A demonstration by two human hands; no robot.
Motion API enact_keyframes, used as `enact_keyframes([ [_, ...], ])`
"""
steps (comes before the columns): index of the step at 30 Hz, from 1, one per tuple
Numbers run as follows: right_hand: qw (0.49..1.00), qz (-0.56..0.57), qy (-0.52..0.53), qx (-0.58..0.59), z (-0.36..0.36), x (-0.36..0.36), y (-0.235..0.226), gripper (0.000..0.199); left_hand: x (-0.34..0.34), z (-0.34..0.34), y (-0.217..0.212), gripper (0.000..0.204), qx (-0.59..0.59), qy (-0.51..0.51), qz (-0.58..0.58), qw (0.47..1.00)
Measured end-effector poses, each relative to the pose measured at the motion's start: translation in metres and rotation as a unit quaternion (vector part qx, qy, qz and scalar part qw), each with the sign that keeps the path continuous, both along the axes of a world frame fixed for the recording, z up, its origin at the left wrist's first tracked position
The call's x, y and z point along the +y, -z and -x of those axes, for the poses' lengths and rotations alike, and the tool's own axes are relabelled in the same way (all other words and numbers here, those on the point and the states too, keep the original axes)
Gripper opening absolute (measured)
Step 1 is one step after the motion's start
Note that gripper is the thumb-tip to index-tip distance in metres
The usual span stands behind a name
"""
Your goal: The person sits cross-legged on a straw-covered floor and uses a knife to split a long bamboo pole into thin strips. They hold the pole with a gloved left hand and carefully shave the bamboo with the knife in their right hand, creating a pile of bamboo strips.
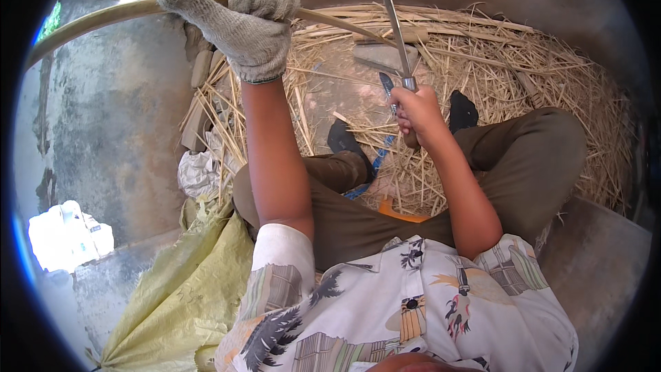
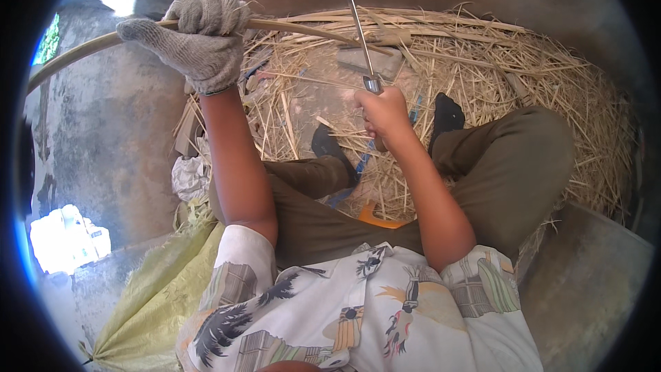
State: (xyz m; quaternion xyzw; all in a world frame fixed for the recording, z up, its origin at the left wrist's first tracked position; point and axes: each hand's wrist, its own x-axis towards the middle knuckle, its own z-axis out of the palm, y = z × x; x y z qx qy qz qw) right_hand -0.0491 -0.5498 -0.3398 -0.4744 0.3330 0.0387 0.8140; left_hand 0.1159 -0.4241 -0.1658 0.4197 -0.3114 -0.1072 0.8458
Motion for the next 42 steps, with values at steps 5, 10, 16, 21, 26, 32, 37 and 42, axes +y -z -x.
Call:
enact_keyframes([
  [5,0.922,0.342,0.091,-0.159,-0.005,0.004,0.044,0.026,0.001,0.000,-0.001,0.081,0.012,0.016,0.010,1.000],
  [10,0.984,0.135,-0.084,0.081,-0.002,-0.001,0.097,0.024,0.005,0.011,-0.015,0.082,-0.059,0.045,0.024,0.997],
  [16,0.971,-0.225,-0.078,-0.031,-0.010,-0.002,0.033,0.028,0.054,0.001,-0.036,0.080,-0.032,-0.001,0.084,0.996],
  [21,0.927,0.362,-0.098,-0.016,-0.008,-0.001,0.015,0.025,0.066,-0.004,-0.041,0.081,-0.059,0.009,0.087,0.994],
  [26,0.907,0.410,-0.086,0.040,-0.012,-0.020,0.020,0.028,0.080,0.037,-0.076,0.078,-0.102,0.028,0.064,0.992],
  [32,0.922,0.369,-0.063,0.099,-0.009,-0.036,0.051,0.034,0.072,0.100,-0.101,0.072,-0.178,0.001,0.038,0.983],
  [37,0.934,0.351,-0.061,0.013,-0.008,-0.022,0.029,0.031,0.090,0.089,-0.099,0.065,-0.202,-0.031,0.055,0.977],
  [42,0.833,0.540,-0.001,-0.121,-0.009,-0.009,0.002,0.032,0.093,0.106,-0.108,0.064,-0.211,-0.094,0.071,0.970],
])
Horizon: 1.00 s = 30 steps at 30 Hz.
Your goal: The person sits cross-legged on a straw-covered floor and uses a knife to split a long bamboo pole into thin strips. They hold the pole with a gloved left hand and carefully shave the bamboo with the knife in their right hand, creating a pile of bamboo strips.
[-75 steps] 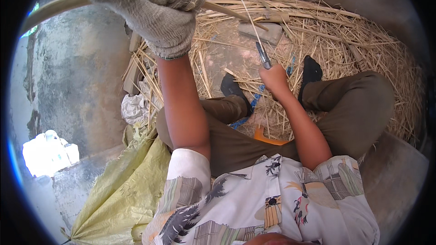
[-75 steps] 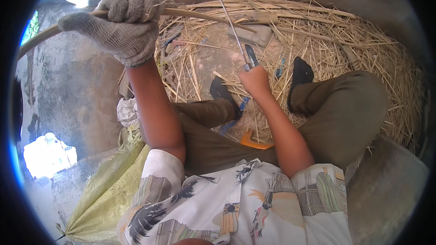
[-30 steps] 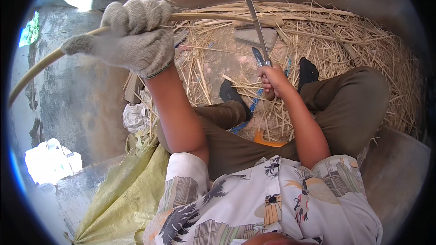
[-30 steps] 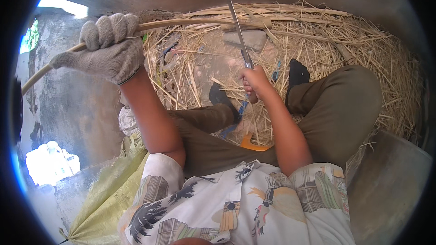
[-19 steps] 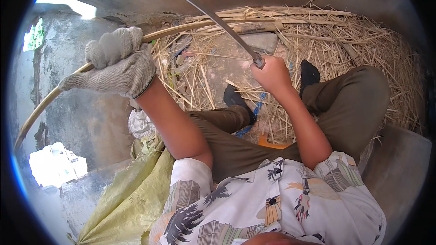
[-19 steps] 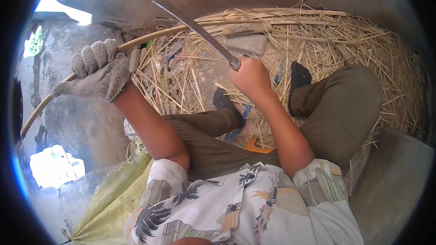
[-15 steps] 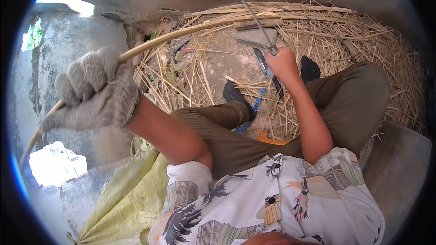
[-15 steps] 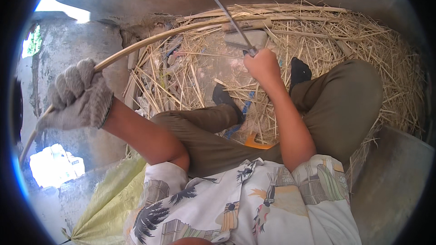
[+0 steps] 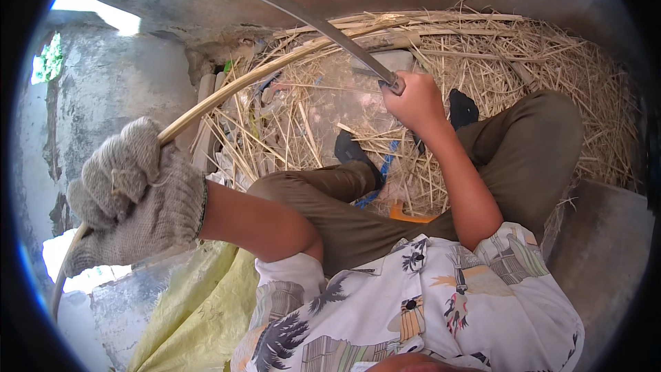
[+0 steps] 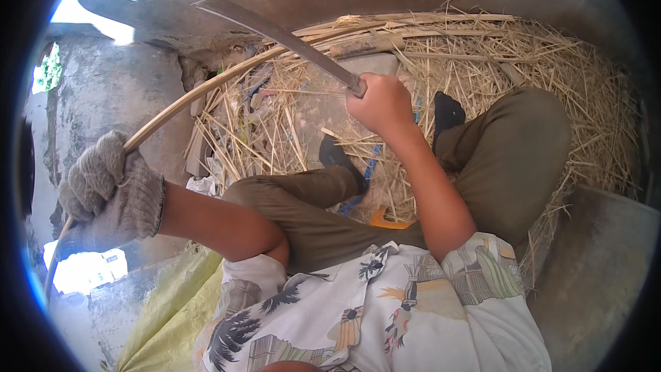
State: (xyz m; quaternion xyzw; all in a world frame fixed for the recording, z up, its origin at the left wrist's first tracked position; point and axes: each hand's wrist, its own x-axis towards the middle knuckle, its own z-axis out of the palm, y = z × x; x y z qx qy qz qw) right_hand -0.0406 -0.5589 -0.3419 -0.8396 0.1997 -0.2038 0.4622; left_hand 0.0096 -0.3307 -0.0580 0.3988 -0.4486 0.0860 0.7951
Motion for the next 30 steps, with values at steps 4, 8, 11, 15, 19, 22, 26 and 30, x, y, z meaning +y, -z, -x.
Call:
enact_keyframes([
  [4,0.966,-0.170,0.095,0.168,0.001,-0.039,0.042,0.029,0.041,0.034,-0.020,0.062,-0.067,-0.009,0.022,0.997],
  [8,0.970,-0.147,0.094,0.168,0.011,-0.035,0.019,0.030,0.065,0.038,-0.026,0.062,-0.061,-0.036,0.062,0.996],
  [11,0.982,-0.101,0.080,0.140,0.023,-0.044,-0.026,0.029,0.101,0.036,-0.021,0.065,-0.060,-0.005,0.127,0.990],
  [15,0.984,0.058,0.095,0.137,0.045,-0.067,-0.081,0.023,0.167,0.049,-0.015,0.065,-0.019,-0.121,0.197,0.973],
  [19,0.949,0.278,0.059,0.136,0.067,-0.122,-0.126,0.023,0.196,0.048,-0.003,0.052,-0.037,-0.006,0.223,0.974],
  [22,0.938,0.319,0.039,0.132,0.073,-0.152,-0.135,0.023,0.194,0.031,0.001,0.050,0.006,0.004,0.231,0.973],
  [26,0.931,0.332,0.090,0.122,0.066,-0.162,-0.123,0.021,0.161,0.017,0.001,0.059,-0.004,0.054,0.241,0.969],
  [30,0.923,0.309,0.116,0.200,0.063,-0.159,-0.128,0.027,0.132,0.023,-0.007,0.061,-0.021,0.067,0.235,0.969],
])
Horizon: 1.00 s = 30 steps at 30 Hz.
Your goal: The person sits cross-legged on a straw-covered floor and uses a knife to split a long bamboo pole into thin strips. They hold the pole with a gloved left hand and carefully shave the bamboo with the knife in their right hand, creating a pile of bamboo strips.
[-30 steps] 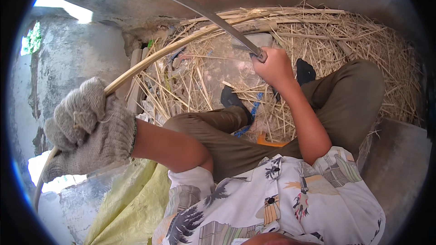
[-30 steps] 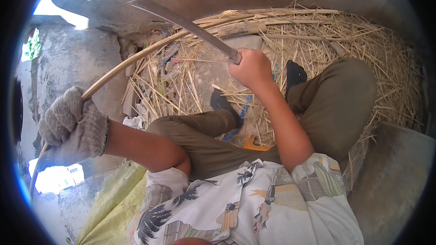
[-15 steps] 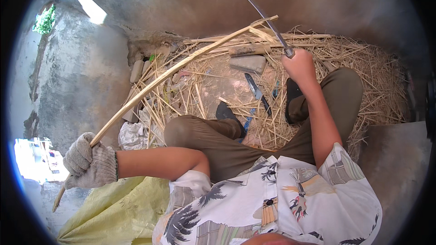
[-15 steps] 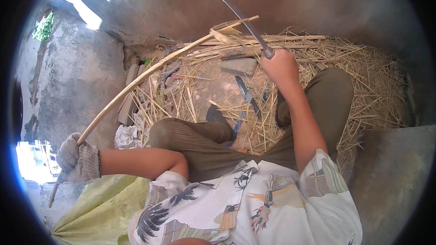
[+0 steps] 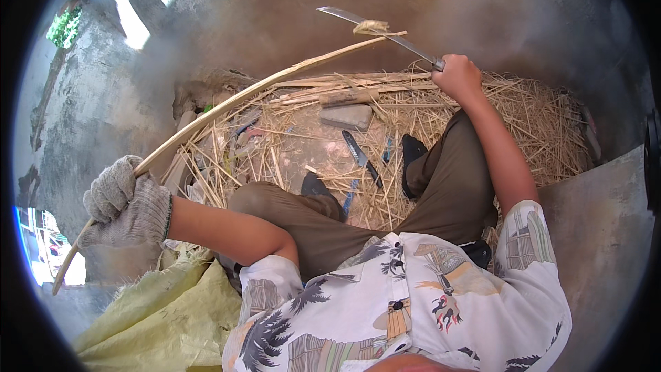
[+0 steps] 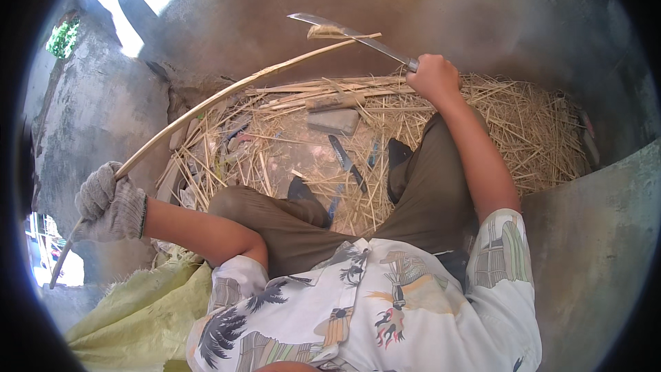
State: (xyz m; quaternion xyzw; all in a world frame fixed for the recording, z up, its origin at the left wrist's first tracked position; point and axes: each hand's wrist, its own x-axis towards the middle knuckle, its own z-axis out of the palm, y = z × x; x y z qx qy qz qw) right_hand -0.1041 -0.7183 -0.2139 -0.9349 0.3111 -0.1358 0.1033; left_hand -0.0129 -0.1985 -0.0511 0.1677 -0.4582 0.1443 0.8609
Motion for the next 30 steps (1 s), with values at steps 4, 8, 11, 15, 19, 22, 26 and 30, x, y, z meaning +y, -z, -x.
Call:
enact_keyframes([
  [4,0.995,-0.059,0.078,-0.007,-0.001,-0.006,-0.004,0.033,-0.049,0.021,-0.007,0.064,-0.007,-0.014,-0.011,1.000],
  [8,0.989,-0.081,0.119,-0.041,0.002,-0.014,-0.002,0.032,-0.071,0.039,-0.008,0.066,-0.043,0.003,-0.016,0.999],
  [11,0.985,-0.094,0.122,-0.081,0.005,-0.016,0.001,0.031,-0.073,0.056,-0.011,0.066,-0.086,0.020,-0.033,0.996],
  [15,0.978,-0.104,0.131,-0.124,0.010,-0.018,0.000,0.032,-0.076,0.088,-0.010,0.061,-0.120,-0.006,-0.015,0.993],
  [19,0.977,-0.109,0.132,-0.128,0.012,-0.019,-0.003,0.034,-0.082,0.107,-0.006,0.056,-0.115,-0.060,0.006,0.992],
  [22,0.972,-0.126,0.144,-0.138,0.013,-0.018,-0.002,0.035,-0.081,0.114,-0.006,0.053,-0.143,-0.064,0.004,0.988],
  [26,0.958,-0.158,0.189,-0.146,0.011,-0.030,0.006,0.037,-0.052,0.116,-0.003,0.053,-0.135,-0.120,0.024,0.983],
  [30,0.842,-0.293,0.329,-0.312,0.027,-0.086,0.030,0.039,-0.029,0.112,-0.015,0.054,-0.166,-0.014,0.031,0.986],
])
